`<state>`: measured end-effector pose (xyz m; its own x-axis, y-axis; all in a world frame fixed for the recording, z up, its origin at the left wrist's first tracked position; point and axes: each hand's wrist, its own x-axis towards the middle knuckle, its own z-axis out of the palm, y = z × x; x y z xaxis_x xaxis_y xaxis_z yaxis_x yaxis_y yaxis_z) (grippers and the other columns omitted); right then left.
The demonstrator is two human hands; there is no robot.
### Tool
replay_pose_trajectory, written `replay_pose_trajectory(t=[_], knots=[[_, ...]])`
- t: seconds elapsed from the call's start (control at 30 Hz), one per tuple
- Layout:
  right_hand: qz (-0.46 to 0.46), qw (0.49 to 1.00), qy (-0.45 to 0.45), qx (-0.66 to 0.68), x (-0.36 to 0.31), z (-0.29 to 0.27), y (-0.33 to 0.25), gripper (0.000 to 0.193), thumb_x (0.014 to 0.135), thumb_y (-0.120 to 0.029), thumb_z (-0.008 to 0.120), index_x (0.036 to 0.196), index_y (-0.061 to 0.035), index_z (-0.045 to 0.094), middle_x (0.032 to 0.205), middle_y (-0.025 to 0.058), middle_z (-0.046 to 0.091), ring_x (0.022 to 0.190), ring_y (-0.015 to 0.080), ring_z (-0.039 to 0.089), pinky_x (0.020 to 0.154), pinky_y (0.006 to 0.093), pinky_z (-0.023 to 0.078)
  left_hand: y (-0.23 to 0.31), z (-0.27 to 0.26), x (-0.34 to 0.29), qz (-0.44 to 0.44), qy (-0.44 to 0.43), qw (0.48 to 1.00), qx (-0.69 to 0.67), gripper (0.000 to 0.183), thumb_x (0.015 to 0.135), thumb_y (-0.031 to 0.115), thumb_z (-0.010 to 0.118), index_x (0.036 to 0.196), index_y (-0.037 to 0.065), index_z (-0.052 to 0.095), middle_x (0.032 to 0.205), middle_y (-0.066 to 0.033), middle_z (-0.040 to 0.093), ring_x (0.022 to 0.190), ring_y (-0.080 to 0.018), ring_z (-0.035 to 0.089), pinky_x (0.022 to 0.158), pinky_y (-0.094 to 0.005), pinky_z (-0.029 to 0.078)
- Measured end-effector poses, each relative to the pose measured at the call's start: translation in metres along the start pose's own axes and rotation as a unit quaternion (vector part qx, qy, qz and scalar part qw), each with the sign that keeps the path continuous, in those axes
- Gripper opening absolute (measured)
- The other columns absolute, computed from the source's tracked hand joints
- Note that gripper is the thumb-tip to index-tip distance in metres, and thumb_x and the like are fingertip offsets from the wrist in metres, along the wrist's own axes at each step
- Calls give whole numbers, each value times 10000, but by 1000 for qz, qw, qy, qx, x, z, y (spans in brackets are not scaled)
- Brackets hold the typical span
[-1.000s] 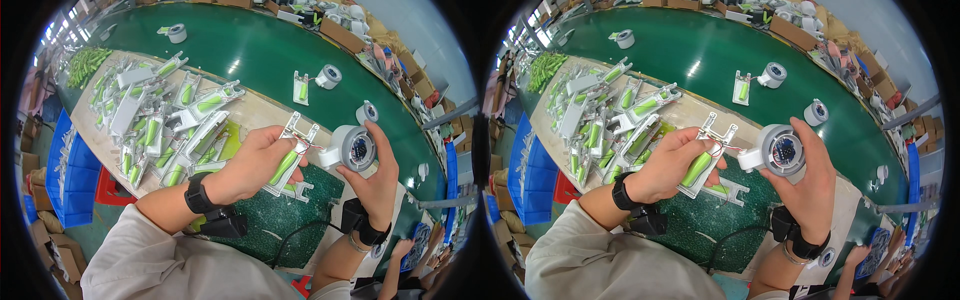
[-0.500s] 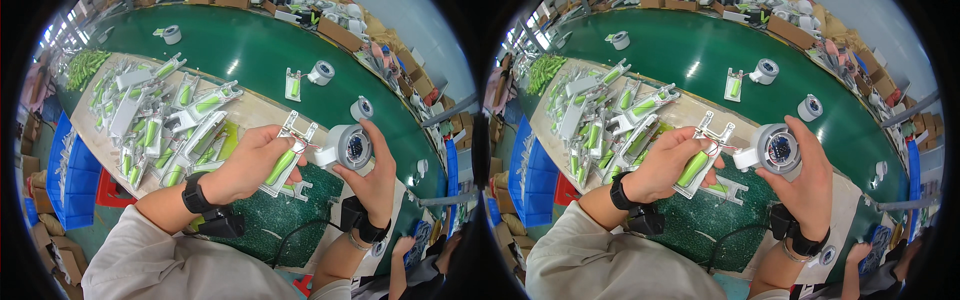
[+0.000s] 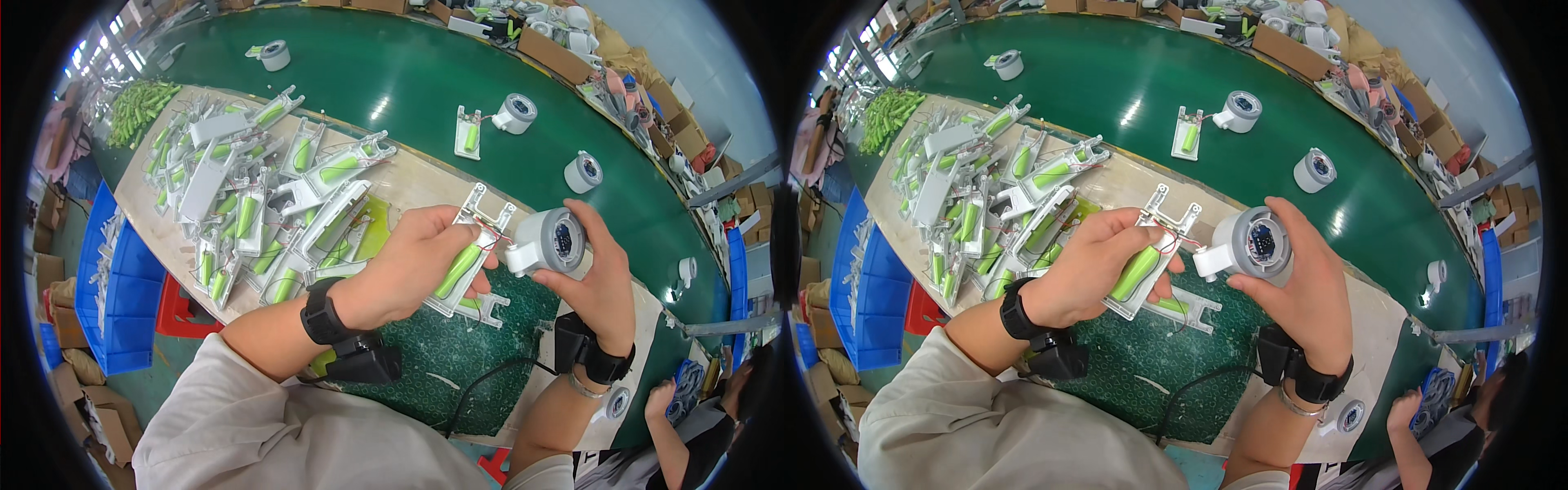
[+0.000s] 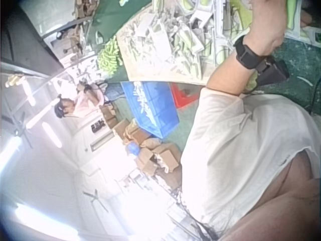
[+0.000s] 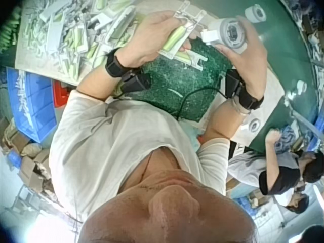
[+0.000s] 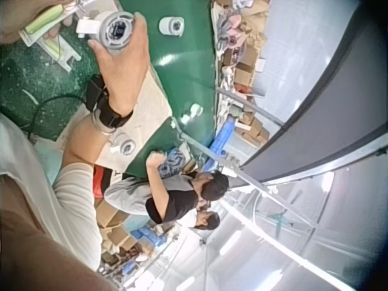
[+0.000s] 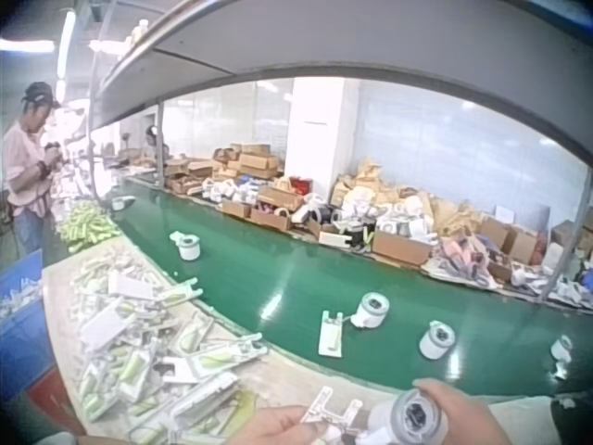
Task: Assemble small electronic components by connecting battery packs and circuit boards into plastic housings.
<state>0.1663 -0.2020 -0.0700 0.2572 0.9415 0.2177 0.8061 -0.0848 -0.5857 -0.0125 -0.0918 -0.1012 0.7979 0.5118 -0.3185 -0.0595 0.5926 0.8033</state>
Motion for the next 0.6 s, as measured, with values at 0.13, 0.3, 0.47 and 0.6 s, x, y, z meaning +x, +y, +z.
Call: replay_pose_trajectory(t=[0.13, 0.3, 0.47, 0.6], knots=[[-2, 1000, 1, -2, -1, 2, 4, 721, 510, -128, 783, 1144, -16, 459, 1045, 159, 558, 953, 295, 555, 822, 336, 431, -2, 0, 2, -3, 2, 1000, 2, 193, 885, 142, 412, 941, -12, 515, 781, -94, 606, 574, -139, 593, 512, -249, 498], [-2, 1000, 2, -3, -2, 1, 4, 723, 510, -123, 783, 1146, -14, 458, 1044, 160, 558, 950, 292, 557, 820, 337, 433, -3, 1, 2, -3, 3, 1000, 4, 193, 884, 143, 415, 941, -11, 516, 782, -93, 607, 572, -138, 593, 507, -247, 495], [-3, 1000, 2, -3, -1, 0, -2, 725, 509, -119, 784, 1147, -11, 457, 1046, 161, 557, 948, 288, 559, 819, 335, 435, -1, -1, 0, -8, -8, 1000, -28, 189, 881, 145, 425, 934, -10, 519, 777, -95, 608, 567, -145, 591, 500, -247, 491], [-4, 1000, 8, 13, -2, 2, 5, 734, 505, -127, 789, 1149, -10, 457, 1050, 160, 556, 954, 285, 558, 824, 330, 434, -1, 1, 2, -39, -29, 995, -87, 197, 873, 158, 435, 923, -12, 523, 755, -105, 603, 533, -168, 572, 485, -265, 475]])
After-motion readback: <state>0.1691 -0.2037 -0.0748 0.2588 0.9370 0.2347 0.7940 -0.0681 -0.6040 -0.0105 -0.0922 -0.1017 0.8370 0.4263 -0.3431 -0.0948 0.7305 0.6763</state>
